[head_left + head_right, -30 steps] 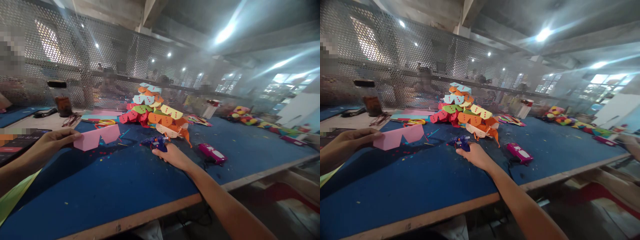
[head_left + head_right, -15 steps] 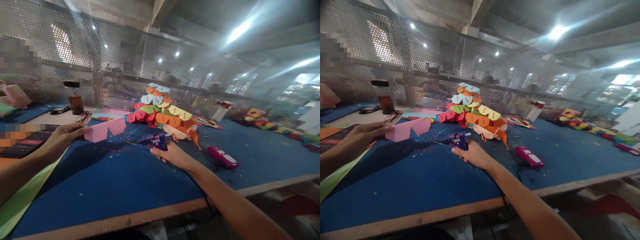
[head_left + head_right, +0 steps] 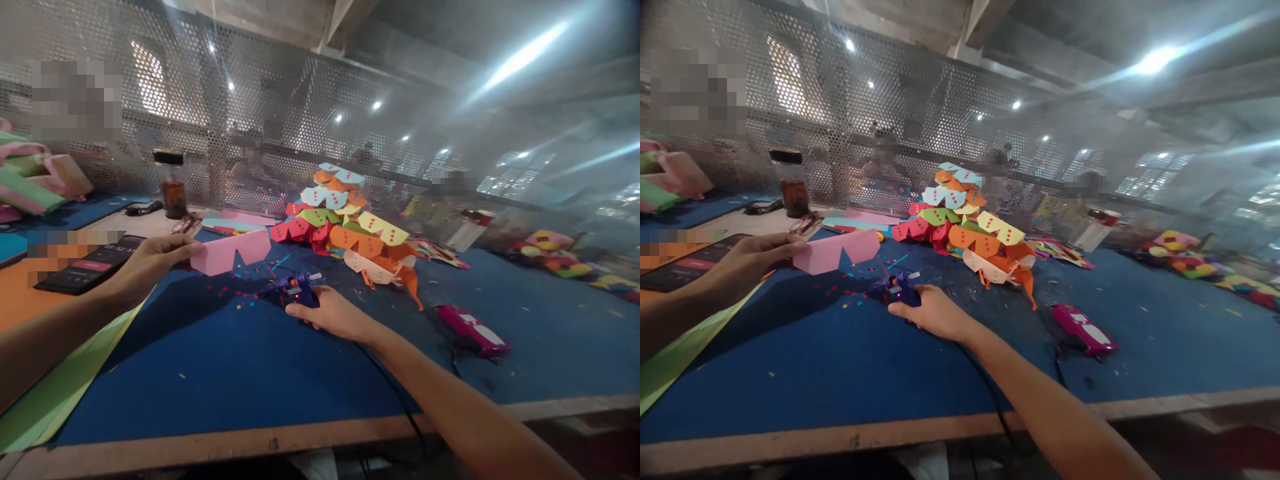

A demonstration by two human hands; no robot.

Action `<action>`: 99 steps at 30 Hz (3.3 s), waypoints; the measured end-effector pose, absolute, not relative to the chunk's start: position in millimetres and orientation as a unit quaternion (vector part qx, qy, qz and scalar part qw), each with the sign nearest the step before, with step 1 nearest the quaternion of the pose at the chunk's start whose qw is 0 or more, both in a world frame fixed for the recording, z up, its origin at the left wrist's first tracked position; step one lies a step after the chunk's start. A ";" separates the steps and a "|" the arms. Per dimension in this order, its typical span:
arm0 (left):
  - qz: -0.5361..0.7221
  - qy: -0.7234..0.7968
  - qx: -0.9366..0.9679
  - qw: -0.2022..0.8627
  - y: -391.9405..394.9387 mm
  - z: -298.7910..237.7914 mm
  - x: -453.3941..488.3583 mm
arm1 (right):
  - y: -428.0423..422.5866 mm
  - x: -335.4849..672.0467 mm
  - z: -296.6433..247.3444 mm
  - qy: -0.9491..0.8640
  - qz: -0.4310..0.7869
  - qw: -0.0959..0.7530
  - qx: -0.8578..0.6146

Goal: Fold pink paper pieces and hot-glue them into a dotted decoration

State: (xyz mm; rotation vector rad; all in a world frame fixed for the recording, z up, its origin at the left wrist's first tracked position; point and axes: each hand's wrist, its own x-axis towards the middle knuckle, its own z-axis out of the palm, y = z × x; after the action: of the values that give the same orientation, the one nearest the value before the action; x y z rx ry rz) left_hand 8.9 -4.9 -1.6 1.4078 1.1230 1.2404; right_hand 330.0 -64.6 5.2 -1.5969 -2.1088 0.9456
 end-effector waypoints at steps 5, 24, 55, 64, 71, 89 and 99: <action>0.506 0.460 0.570 0.457 -7.1 1.5 12.1 | -64.6 329.3 3.4 -0.739 0.332 0.167 -0.562; 0.495 0.467 0.582 0.445 -8.9 3.8 12.7 | -68.2 332.6 2.1 -0.731 0.336 0.200 -0.560; 0.448 0.420 0.663 0.428 -14.4 -8.2 15.5 | -85.6 324.3 14.3 -0.745 0.187 0.376 -0.519; 0.440 0.421 0.666 0.432 -14.2 -9.0 14.3 | -83.7 324.3 13.3 -0.748 0.181 0.368 -0.522; 0.443 0.419 0.669 0.425 -16.7 -6.6 15.8 | -83.5 323.7 12.3 -0.747 0.170 0.364 -0.529; 0.437 0.421 0.669 0.429 -17.8 -4.5 16.5 | -84.3 323.6 10.3 -0.745 0.174 0.373 -0.525; 0.444 0.420 0.671 0.420 -18.4 -1.5 18.5 | -84.1 324.6 10.1 -0.748 0.174 0.374 -0.520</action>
State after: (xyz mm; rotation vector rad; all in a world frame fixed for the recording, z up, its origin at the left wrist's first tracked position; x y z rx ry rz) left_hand 18.5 -18.4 -1.5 1.6823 1.0524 1.1136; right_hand 324.6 -84.1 10.1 -1.3308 -1.9167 0.4455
